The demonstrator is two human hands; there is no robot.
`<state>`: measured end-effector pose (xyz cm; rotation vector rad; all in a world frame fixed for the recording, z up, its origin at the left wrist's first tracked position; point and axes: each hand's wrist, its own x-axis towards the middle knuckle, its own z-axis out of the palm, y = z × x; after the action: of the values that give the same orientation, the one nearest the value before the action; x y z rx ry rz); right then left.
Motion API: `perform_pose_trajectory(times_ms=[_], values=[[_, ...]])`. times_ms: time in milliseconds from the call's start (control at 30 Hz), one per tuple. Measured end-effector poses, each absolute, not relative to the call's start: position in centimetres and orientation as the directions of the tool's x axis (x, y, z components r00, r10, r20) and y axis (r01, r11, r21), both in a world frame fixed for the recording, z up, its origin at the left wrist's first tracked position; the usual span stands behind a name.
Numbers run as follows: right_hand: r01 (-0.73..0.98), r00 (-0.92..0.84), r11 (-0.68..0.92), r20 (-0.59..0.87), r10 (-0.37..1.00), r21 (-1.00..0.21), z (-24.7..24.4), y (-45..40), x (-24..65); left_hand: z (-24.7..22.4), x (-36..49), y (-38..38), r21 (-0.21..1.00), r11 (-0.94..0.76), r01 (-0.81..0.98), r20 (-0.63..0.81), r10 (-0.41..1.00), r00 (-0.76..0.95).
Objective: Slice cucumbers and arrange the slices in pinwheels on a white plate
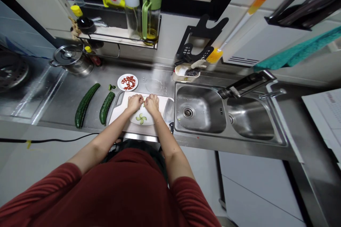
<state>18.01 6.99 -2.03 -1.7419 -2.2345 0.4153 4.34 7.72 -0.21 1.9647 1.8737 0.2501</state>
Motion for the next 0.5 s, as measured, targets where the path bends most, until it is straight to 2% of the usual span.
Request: perform_pose_trajectory(times_ms=[500], values=[[0.9,-0.16,0.175,0.07,0.985,-0.398,-1.89,6.85,18.68,-0.3,4.22,7.74,0.415,-0.028,0.909,-0.139,0.986,0.094]])
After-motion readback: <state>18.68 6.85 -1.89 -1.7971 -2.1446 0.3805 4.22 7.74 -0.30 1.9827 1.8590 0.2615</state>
